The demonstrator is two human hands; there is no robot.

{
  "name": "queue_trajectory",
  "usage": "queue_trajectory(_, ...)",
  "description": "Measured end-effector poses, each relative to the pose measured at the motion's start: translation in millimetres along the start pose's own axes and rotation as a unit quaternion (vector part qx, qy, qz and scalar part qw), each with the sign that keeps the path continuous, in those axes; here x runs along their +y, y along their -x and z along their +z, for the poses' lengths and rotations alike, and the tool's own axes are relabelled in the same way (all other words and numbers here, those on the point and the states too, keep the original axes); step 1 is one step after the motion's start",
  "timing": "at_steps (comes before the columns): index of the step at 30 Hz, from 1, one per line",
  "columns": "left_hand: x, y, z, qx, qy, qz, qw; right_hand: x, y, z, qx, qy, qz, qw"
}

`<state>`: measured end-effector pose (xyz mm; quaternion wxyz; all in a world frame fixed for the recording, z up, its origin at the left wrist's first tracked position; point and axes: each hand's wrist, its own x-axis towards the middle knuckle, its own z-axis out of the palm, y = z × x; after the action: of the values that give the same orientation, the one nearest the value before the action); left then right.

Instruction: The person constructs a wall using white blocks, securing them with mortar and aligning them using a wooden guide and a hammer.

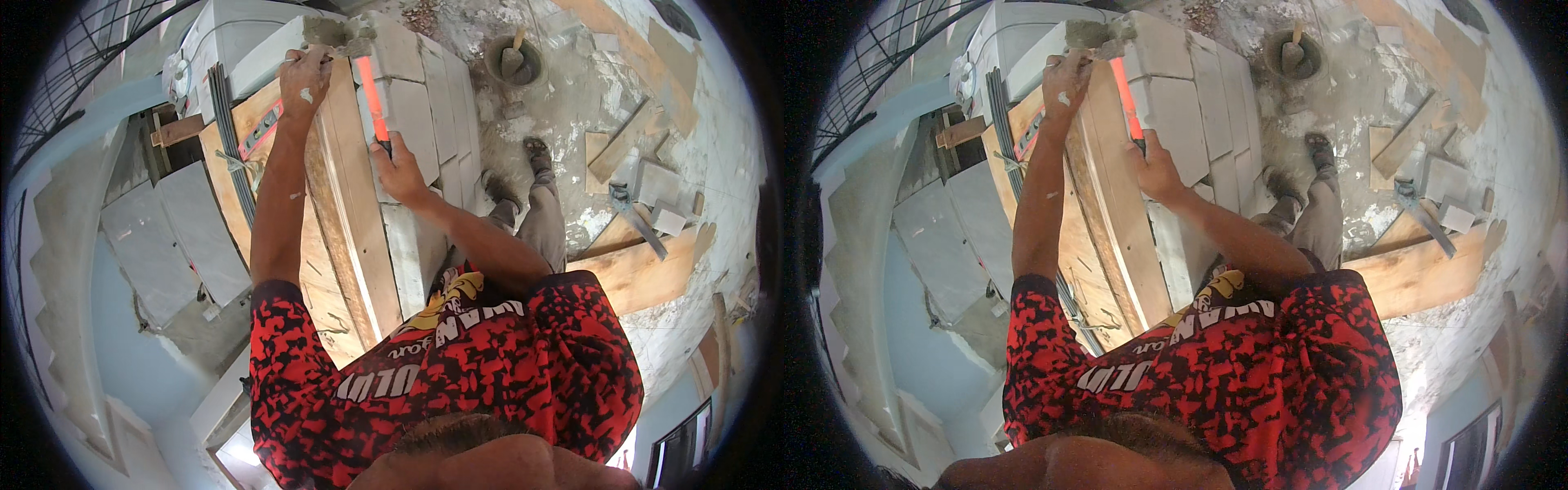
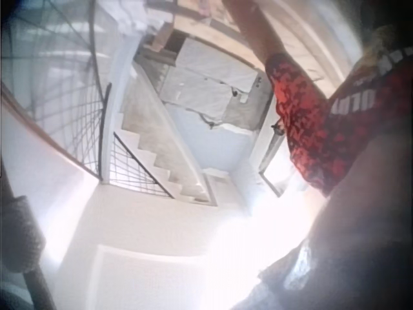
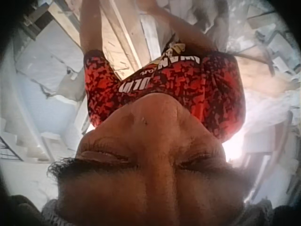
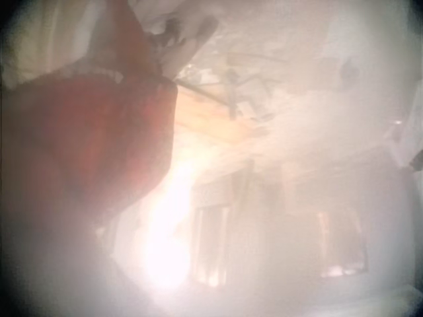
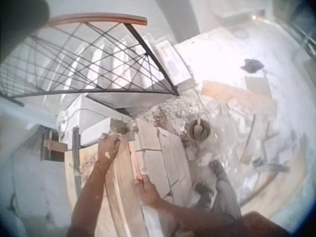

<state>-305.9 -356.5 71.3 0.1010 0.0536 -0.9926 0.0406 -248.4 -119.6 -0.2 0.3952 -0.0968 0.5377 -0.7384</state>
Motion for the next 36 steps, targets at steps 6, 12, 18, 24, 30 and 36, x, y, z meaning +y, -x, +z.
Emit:
queue_trajectory(6, 2, -4, -4, -0.025, 0.039, -0.008, 0.999, -7, -2, 5, 0.015, -0.026, 0.049, 0.998)
queue_trajectory(12, 4, -4, -2, -0.026, 0.029, -0.023, 0.999, -9, -1, 3, 0.012, 0.006, 0.036, 0.999)
queue_trajectory(18, 1, -2, 1, -0.010, 0.027, -0.008, 1.000, -11, 1, 1, 0.037, -0.021, 0.007, 0.999)
queue_trajectory(24, 0, 6, 3, -0.001, 0.055, -0.054, 0.997, -4, -2, 2, 0.020, 0.039, -0.010, 0.999)
queue_trajectory(30, 37, 46, 0, 0.084, 0.094, -0.136, 0.983, 7, -7, -2, 0.025, -0.075, 0.043, 0.996)
queue_trajectory(36, 39, 66, 10, 0.044, 0.065, -0.238, 0.968, 20, 5, 9, -0.006, -0.037, 0.023, 0.999)
